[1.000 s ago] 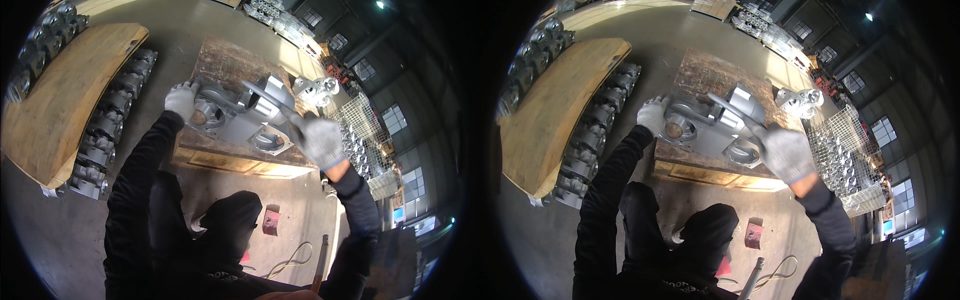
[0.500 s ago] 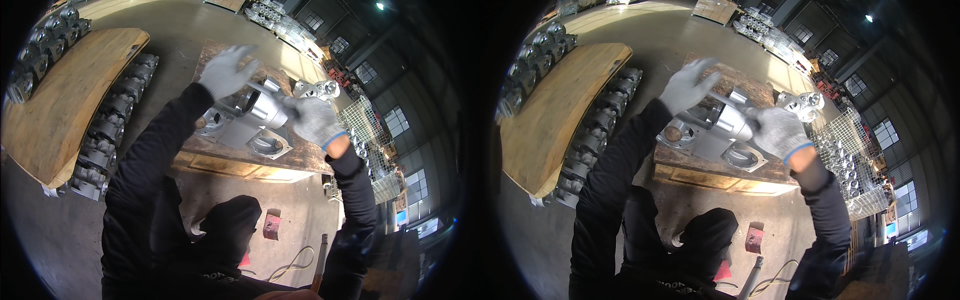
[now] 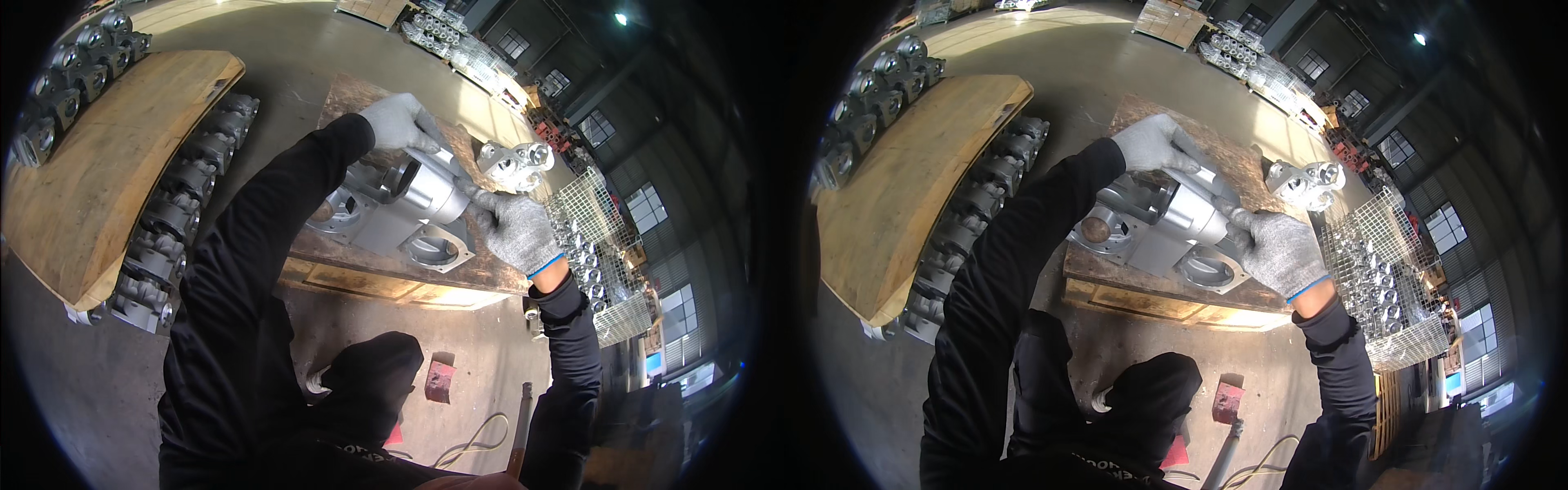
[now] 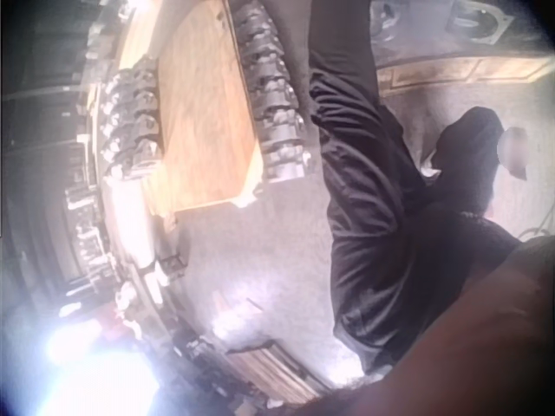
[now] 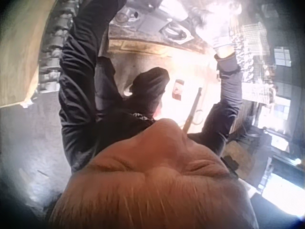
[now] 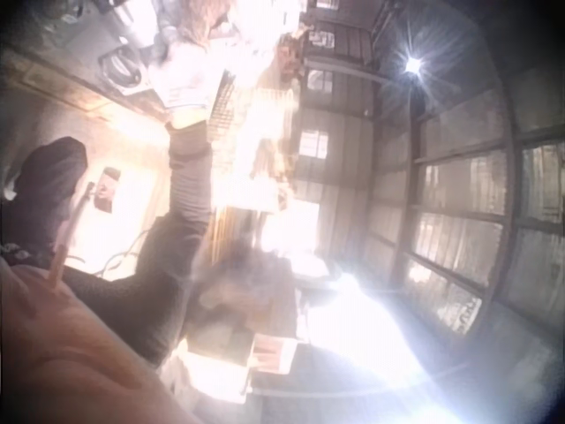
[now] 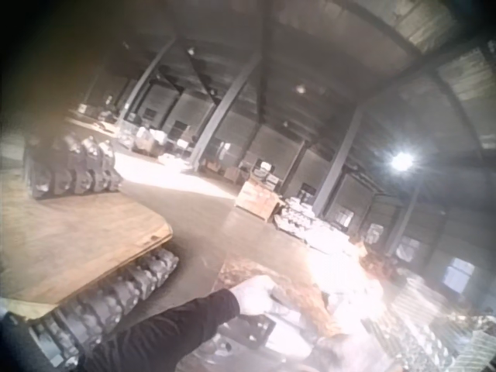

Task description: The person kneels on the floor and uses a red sanding block to smooth the surfaces of a silver metal casting. They rotate the part to sand different sides and then use a metal file to deburr edges and holes. The person places the finished part on a wooden pallet with other similar parts.

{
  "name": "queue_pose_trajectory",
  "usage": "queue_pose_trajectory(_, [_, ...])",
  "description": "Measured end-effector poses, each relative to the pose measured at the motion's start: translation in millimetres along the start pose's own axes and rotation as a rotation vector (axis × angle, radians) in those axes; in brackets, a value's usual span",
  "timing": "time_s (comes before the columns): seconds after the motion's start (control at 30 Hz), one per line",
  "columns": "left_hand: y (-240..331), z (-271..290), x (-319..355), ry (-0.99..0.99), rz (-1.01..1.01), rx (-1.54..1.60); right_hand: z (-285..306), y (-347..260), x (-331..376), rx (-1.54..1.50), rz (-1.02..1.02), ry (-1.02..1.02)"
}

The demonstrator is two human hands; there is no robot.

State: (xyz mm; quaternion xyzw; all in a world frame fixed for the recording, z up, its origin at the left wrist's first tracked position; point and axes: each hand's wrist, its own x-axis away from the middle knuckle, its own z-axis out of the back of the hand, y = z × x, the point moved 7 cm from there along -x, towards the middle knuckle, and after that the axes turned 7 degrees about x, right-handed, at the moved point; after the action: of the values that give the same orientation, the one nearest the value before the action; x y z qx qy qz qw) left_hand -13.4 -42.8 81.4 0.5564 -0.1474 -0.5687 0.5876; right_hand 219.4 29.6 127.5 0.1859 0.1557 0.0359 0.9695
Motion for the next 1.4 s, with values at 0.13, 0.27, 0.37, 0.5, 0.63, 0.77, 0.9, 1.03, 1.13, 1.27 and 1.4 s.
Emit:
queue_pose_trajectory(0.13, [1,36,4,0.087,-0.073,-0.213,6,3,2,0.058,-0.058,-0.081])
queue_pose_trajectory(0.27, [-23,90,54,0.555,-0.086,-0.45,16,5,-7,0.079,-0.009,-0.012])
queue_pose_trajectory(0.37, [-62,55,93,0.563,0.077,-0.444,6,15,-15,0.038,-0.052,-0.121])
queue_pose_trajectory(0.5, [-97,-1,120,0.092,0.259,-0.997,8,18,-23,-0.05,-0.186,-0.277])
queue_pose_trajectory(0.63, [-110,-4,117,-0.05,0.346,-1.066,15,-19,-60,0.046,-0.058,-0.262])
queue_pose_trajectory(0.77, [-105,0,118,0.027,0.286,-1.001,25,-17,-60,0.069,-0.175,-0.419])
queue_pose_trajectory(0.9, [-105,-4,118,0.095,0.273,-0.968,19,-16,-56,-0.009,-0.285,-0.529])
queue_pose_trajectory(1.03, [-110,-3,117,0.088,0.306,-1.021,22,-33,-68,0.064,-0.078,-0.302])
queue_pose_trajectory(1.13, [-108,-6,117,0.122,0.243,-1.058,19,-31,-55,0.215,-0.301,-0.535])
queue_pose_trajectory(1.27, [-111,-3,118,0.129,0.267,-0.988,25,-59,-66,0.183,-0.003,-0.278])
queue_pose_trajectory(1.4, [-110,-3,117,0.124,0.249,-0.976,12,-35,-45,0.262,-0.17,-0.4])
